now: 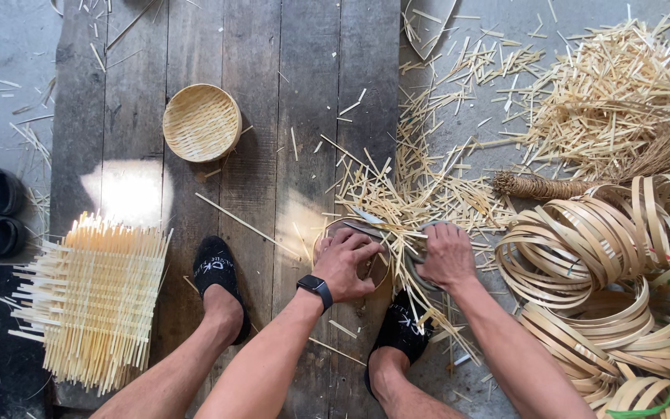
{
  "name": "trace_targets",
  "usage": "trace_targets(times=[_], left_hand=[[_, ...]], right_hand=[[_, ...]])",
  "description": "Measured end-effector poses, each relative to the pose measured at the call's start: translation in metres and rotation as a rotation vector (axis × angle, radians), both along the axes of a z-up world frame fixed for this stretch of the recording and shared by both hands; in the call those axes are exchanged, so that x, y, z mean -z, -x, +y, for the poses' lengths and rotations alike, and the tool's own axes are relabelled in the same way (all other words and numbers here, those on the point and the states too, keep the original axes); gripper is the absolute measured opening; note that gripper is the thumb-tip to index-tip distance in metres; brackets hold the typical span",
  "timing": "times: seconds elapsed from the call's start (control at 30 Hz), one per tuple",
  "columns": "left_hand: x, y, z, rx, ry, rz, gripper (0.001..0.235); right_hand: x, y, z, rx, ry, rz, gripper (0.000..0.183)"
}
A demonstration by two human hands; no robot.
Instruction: The person sits on the floor and weaves small round bamboo baskets using pre-cut bamboo strips and circular frames. They place a frame on a woven mat, fold the mat around the frame, and trim excess strips with shears. The process is repeated for multiple baskets.
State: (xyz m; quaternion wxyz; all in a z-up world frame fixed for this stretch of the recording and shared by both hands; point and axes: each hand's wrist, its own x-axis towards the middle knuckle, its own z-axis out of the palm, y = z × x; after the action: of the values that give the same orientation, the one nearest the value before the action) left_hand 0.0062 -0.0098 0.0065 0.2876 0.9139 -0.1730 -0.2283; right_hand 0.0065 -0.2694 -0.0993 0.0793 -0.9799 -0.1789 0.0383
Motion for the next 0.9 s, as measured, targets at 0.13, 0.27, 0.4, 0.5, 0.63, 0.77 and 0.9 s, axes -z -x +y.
trace_targets(times=[0.13,0.27,0.4,0.5,0.63,0.77,0.9], left_hand=[[-0.003,0.007,-0.002,-0.007,-0.052,-0.187,0.062],[-0.001,0.022,-0.012,-0.280,0.000,-0.213,0.057],[0.004,0.019,-0.015,-0.107,-0.070,-0.113,0.045],[0.002,0.011,-0.012,-0.020,-0.049,-0.067,0.043],[-0.001,0.010,-0.009,0.016,-0.069,-0.035,0.049],[0.012,0.011,-0.003,-0.104,0.101,0.007,0.076],[0.042,0.003,0.016,-0.643,0.286,0.017,0.069]], right_hand=[[0.007,-0.003,-0.016,-0.040,0.084,0.228,0.011],[0.026,-0.002,-0.044,0.015,0.081,0.379,0.012],[0.041,0.000,-0.048,-0.098,0.165,0.158,0.018],[0.044,0.001,-0.031,-0.106,0.173,0.069,0.008],[0.027,-0.002,-0.025,0.049,-0.004,0.398,0.029],[0.010,-0.017,-0.033,0.448,-0.031,0.655,0.038],[0.014,-0.037,-0.042,0.910,-0.101,0.728,0.074]])
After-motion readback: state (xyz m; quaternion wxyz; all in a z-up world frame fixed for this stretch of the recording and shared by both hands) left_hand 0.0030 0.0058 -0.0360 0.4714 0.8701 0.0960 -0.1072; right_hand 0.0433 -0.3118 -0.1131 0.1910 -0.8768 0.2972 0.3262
